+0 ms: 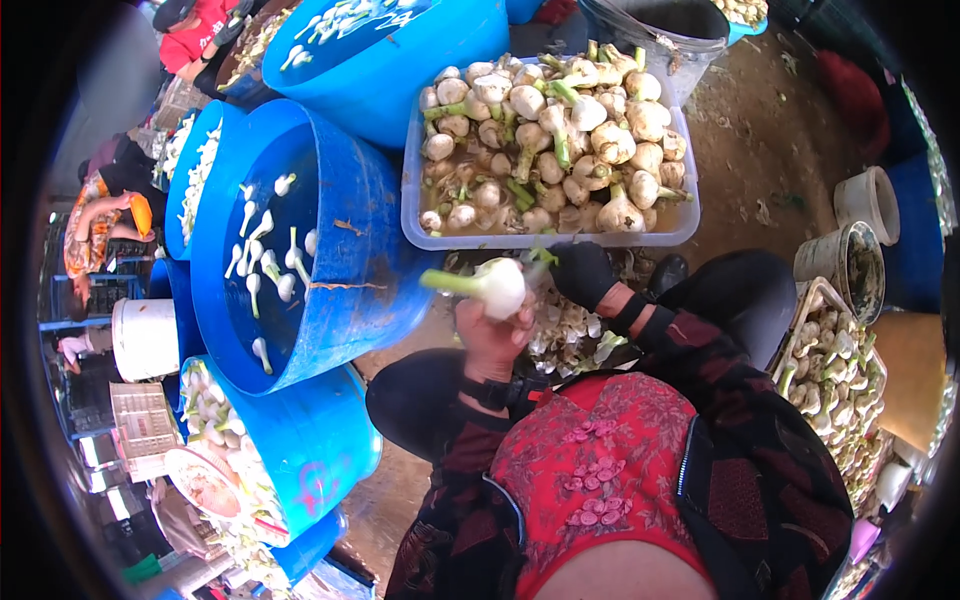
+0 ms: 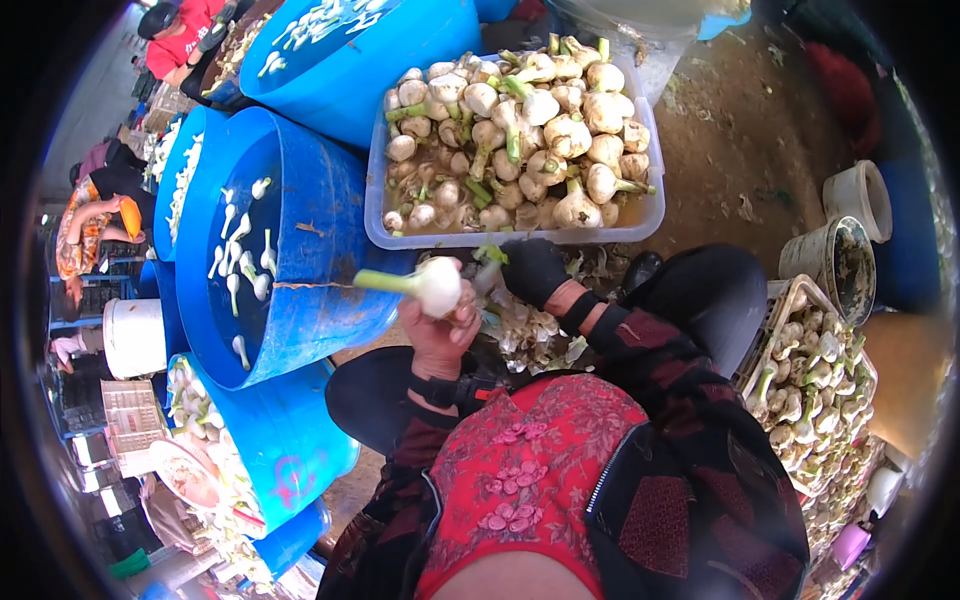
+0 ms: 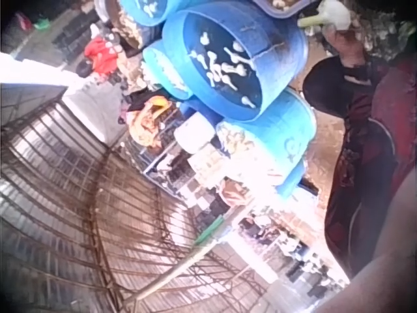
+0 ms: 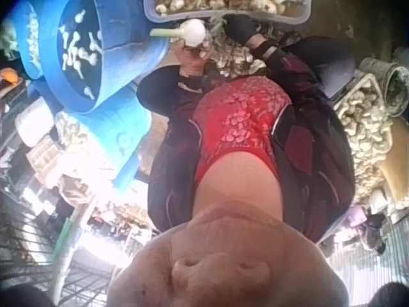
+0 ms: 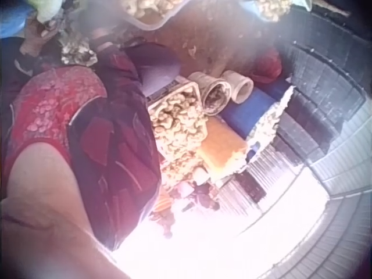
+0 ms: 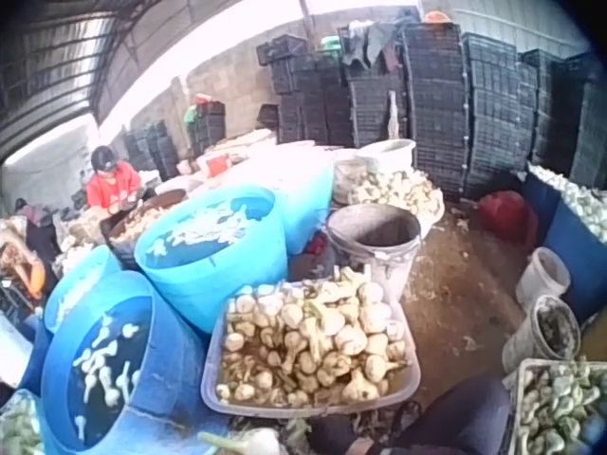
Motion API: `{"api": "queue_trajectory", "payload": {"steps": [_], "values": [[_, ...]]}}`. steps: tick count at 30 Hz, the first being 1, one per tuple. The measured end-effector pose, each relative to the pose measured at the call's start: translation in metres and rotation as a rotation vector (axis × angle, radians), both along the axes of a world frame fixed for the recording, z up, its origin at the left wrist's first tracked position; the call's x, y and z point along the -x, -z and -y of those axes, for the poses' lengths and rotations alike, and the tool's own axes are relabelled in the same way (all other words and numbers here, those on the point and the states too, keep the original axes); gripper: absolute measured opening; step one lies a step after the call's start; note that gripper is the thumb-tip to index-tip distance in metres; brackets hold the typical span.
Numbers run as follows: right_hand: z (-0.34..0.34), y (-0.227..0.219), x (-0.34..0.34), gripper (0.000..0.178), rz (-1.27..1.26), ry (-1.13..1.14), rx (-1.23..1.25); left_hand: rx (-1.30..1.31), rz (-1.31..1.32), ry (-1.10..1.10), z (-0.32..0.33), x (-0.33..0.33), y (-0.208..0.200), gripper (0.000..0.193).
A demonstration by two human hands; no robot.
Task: Peeling and cleaning root vegetables, specifically scallions or Allium chinense, in an industrial kitchen or market setting.
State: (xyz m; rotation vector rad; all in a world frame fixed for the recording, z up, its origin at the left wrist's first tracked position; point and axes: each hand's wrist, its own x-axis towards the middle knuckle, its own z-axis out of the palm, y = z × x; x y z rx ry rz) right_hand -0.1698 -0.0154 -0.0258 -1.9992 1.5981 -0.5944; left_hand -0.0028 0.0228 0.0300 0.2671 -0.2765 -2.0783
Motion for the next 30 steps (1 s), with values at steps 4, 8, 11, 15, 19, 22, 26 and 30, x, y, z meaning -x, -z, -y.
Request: {"api": "queue_trajectory", "payload": {"steps": [4,8,11,15,19,22,26,30], "values": [[-0.018,0.020,0.001,0.035,-0.123,-0.381,-0.239,-0.021,0.173,-0.163,0.005,0.005,-0.018,0.062],[-0.010,-0.018,-0.004,0.046,0.006,-0.337,-0.433,0.122,0.295,-0.166,0.006,-0.004,-0.004,0.060],[-0.003,-0.037,-0.006,0.041,0.843,-0.174,0.112,0.027,0.396,-0.223,0.005,0.002,-0.001,0.058],[-0.004,-0.043,-0.005,0.033,0.660,-0.196,0.163,-0.033,0.514,-0.232,0.001,0.007,0.003,0.049],[-0.007,-0.049,-0.004,0.016,0.387,-0.158,0.262,0.064,0.902,-0.225,-0.001,0.015,0.005,0.050],[-0.004,-0.047,-0.002,0.009,0.345,-0.130,0.273,0.098,0.852,-0.249,-0.001,0.017,0.004,0.051],[0.000,-0.028,0.000,0.010,0.455,-0.009,0.135,0.014,0.593,-0.157,0.001,0.017,0.001,0.053],[0.007,-0.025,0.006,0.013,0.695,0.063,-0.282,-0.025,0.474,-0.118,0.005,0.011,0.001,0.056]]}}
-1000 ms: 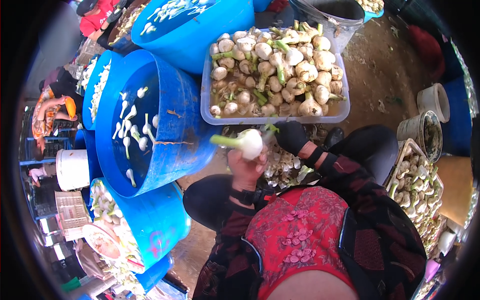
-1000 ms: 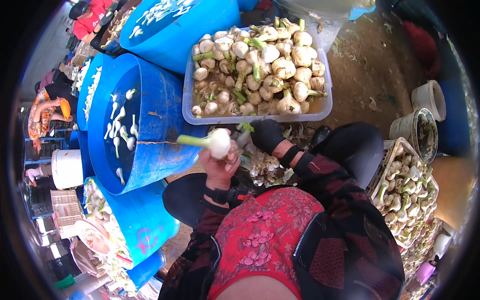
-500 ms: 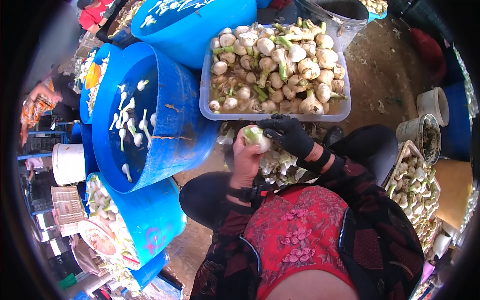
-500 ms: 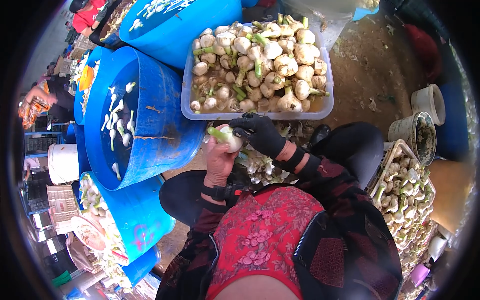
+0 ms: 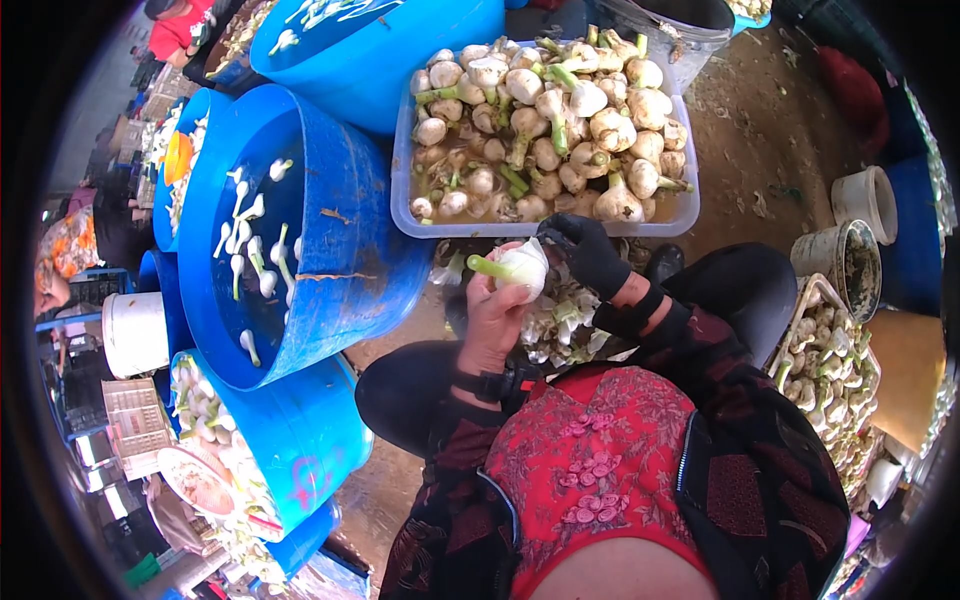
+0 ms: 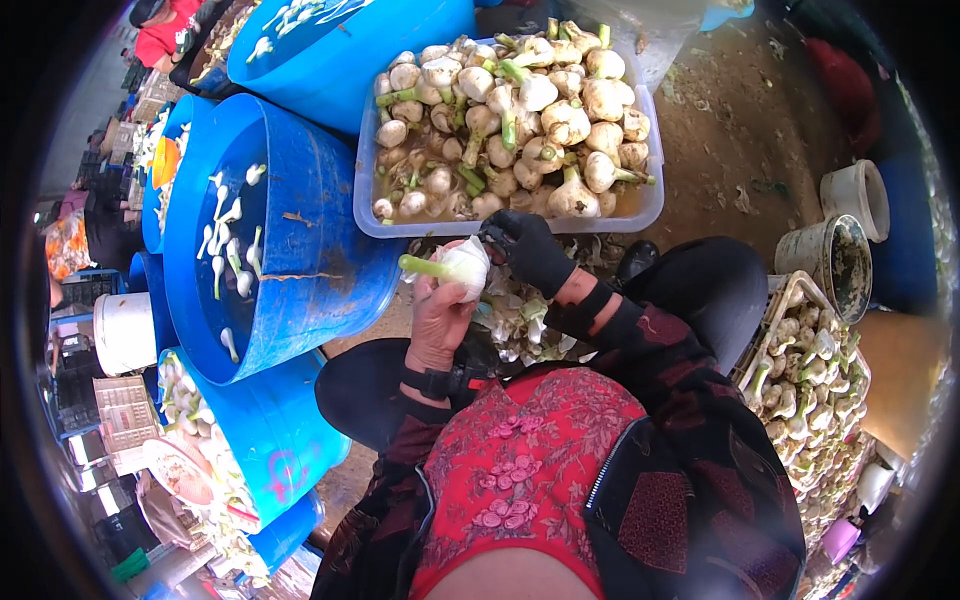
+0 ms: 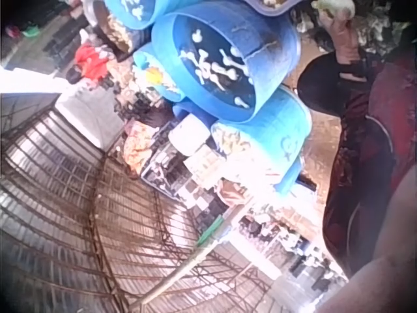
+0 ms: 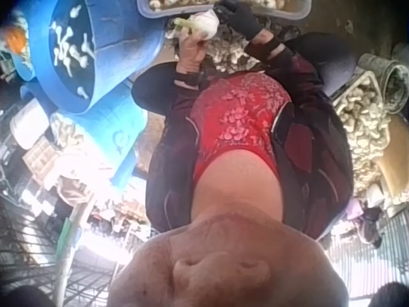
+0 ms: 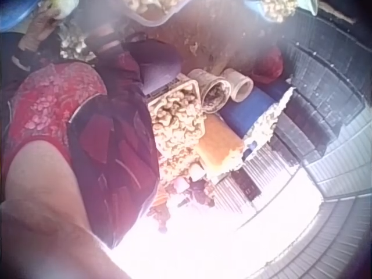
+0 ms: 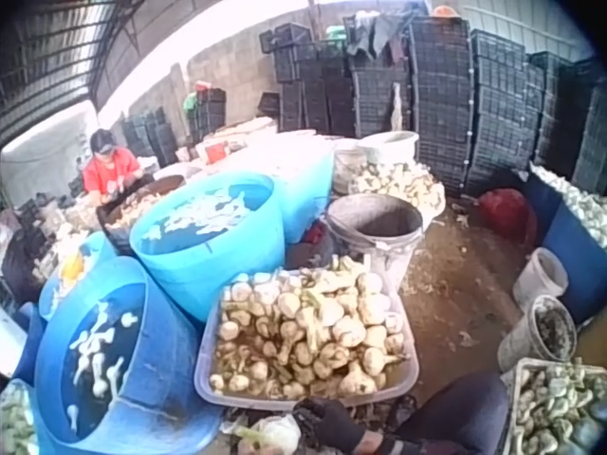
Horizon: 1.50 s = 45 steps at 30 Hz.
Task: Peeling and cleaning root vegetables, specifically scallions or Allium chinense, in an industrial kitchen or market setting.
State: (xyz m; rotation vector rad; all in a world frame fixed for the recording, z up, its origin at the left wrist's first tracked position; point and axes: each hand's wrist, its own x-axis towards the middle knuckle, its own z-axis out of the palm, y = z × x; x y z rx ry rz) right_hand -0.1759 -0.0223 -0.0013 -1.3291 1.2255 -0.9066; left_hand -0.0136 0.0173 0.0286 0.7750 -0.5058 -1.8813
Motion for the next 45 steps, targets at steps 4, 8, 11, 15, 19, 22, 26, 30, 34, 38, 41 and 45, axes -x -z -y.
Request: {"api": "queue_trajectory", "payload": {"steps": [4,8,11,15,19,22,26,30,34,38,41,45], "values": [[-0.008,-0.003,-0.009,0.016,0.192,0.006,0.258,-0.013,0.054,-0.100,-0.002,0.005,0.004,0.056],[-0.009,-0.019,-0.008,0.017,-0.231,-0.004,0.416,-0.006,0.194,-0.193,-0.006,-0.001,0.013,0.057],[-0.002,-0.009,-0.005,0.018,-0.331,0.086,0.477,0.042,0.082,-0.089,-0.003,0.003,0.009,0.058],[0.004,-0.005,-0.005,0.013,-0.345,0.180,0.537,0.039,0.004,0.067,-0.003,-0.001,0.008,0.063],[0.000,-0.015,-0.004,0.007,0.287,0.119,0.008,-0.026,-0.028,-0.038,-0.003,0.008,0.009,0.054],[-0.012,-0.021,-0.010,0.007,0.448,0.008,-0.127,-0.219,-0.073,-0.218,0.002,0.002,0.036,0.033],[-0.008,-0.014,-0.005,0.008,0.156,-0.089,0.472,-0.317,-0.259,-0.222,0.004,-0.006,0.050,0.032],[-0.010,-0.037,0.016,0.021,1.254,-0.115,-0.391,-0.359,-0.471,-0.293,0.008,-0.012,0.028,0.027],[0.001,-0.061,0.037,0.025,0.520,-0.217,0.043,-0.388,-0.478,-0.458,0.012,-0.020,0.028,0.031],[-0.014,-0.040,0.001,0.042,-0.123,-0.254,0.368,-0.164,-0.433,-0.409,0.010,-0.012,0.029,0.025],[-0.026,-0.040,-0.017,0.034,-0.463,-0.275,0.461,0.156,0.008,-0.443,0.006,-0.003,0.026,0.013],[-0.026,-0.028,-0.016,0.018,-0.448,-0.152,0.472,0.246,0.018,-0.430,0.003,0.006,0.029,0.016]]}}
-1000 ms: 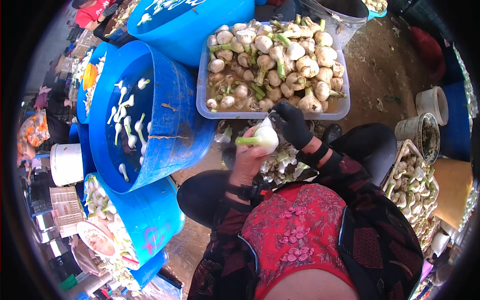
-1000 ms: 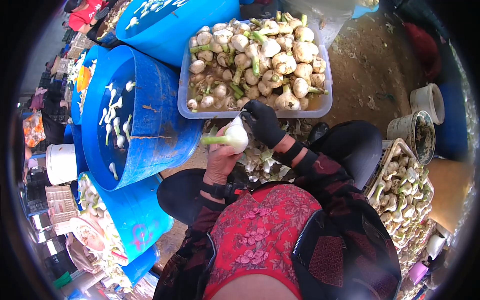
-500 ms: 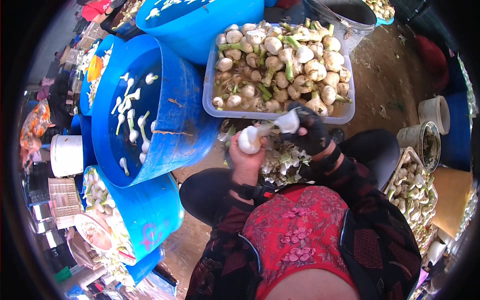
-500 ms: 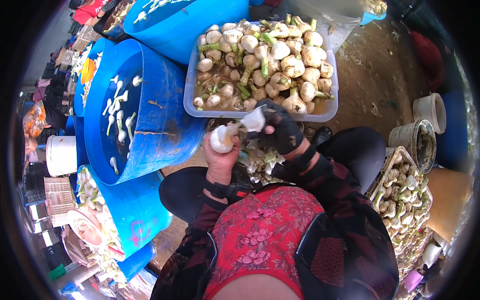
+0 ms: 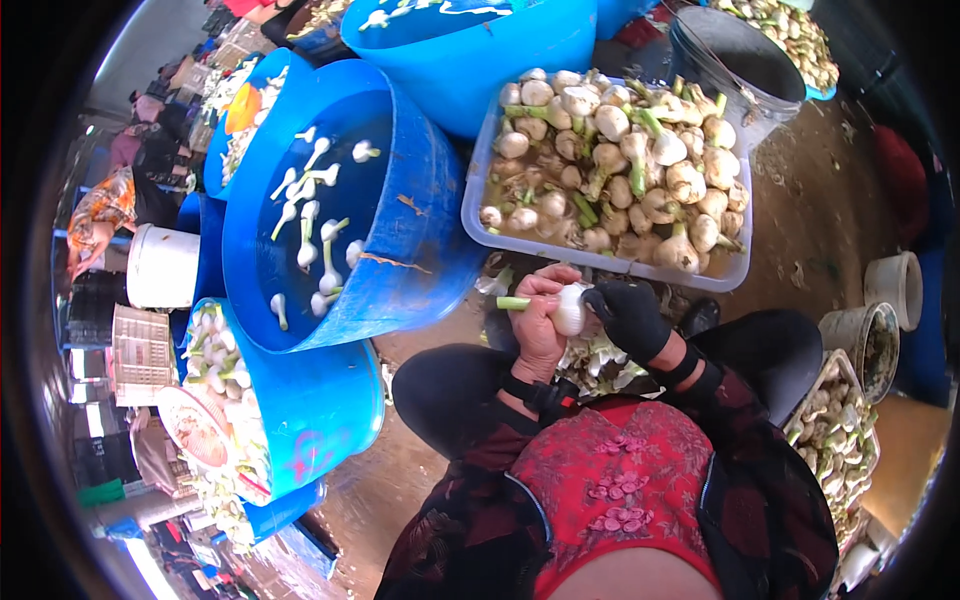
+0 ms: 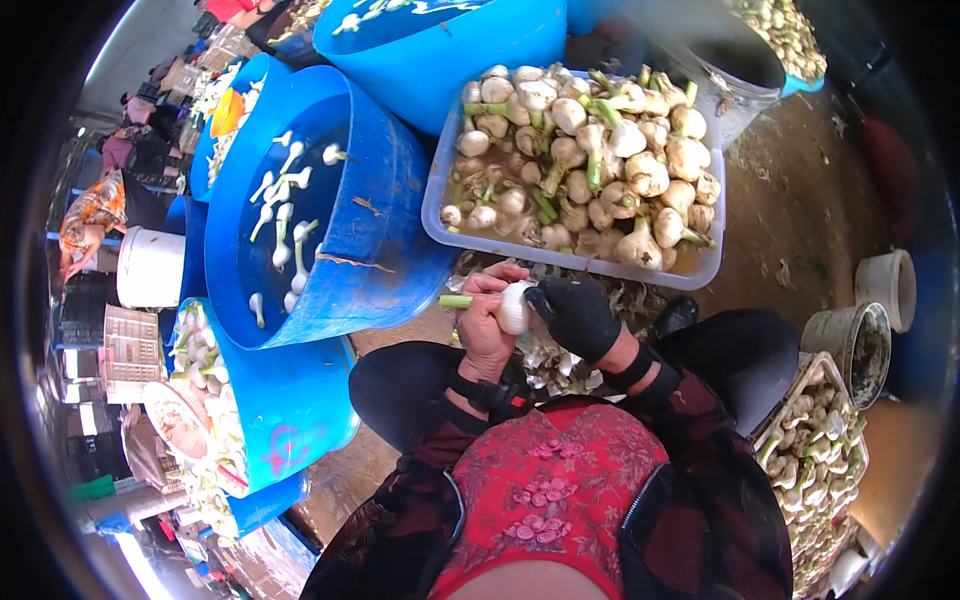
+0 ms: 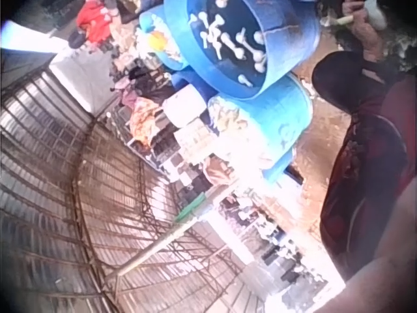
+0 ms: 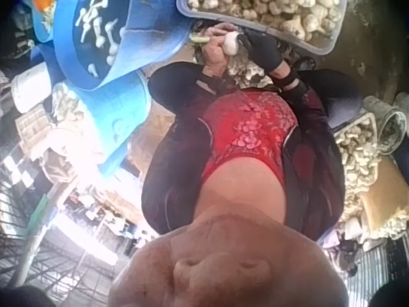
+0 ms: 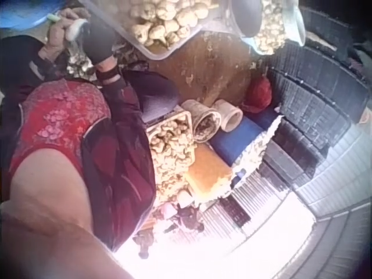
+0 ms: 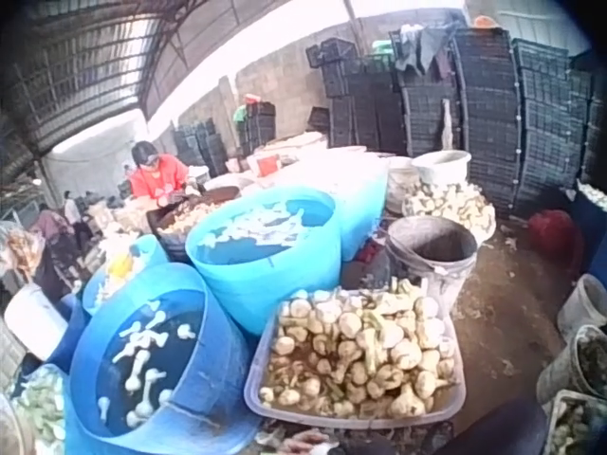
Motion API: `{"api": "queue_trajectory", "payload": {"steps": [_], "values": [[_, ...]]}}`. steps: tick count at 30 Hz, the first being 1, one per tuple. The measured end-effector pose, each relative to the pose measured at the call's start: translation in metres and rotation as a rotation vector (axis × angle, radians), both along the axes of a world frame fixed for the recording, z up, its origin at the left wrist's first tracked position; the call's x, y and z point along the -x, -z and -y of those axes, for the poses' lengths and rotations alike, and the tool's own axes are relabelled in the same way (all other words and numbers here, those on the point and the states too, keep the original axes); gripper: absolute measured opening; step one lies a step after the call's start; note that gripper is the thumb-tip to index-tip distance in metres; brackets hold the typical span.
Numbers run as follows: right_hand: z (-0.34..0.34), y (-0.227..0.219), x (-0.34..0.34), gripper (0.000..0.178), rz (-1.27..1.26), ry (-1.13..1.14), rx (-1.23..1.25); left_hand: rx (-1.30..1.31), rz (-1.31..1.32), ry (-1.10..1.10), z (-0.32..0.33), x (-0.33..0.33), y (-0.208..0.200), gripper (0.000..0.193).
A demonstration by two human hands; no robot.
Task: Peeling and cleaning root vegetables, specifically scallions or Allium chinense, in an industrial kitchen or market setting.
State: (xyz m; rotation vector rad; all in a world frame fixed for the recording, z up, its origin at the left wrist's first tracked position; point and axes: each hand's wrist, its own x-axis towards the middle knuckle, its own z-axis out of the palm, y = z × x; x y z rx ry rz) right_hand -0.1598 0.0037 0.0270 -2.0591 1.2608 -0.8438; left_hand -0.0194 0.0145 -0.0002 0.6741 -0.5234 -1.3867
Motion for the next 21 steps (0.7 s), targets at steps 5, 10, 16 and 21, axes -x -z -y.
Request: {"api": "queue_trajectory", "payload": {"steps": [5,10,16,21], "values": [[-0.005,0.049,-0.013,0.014,0.029,0.003,0.090,0.043,-0.069,-0.011,0.003,-0.004,-0.013,0.013],[-0.012,0.055,-0.018,0.021,-0.578,-0.368,-0.414,-0.113,-0.693,0.128,0.016,-0.016,-0.020,0.014],[0.004,0.019,-0.004,0.067,0.055,-0.100,-0.170,-0.173,-0.755,0.135,0.017,-0.019,-0.014,0.017],[0.020,0.021,0.000,0.076,-0.169,-0.242,0.090,-0.125,-0.580,0.223,0.021,-0.036,-0.008,0.025]]}}
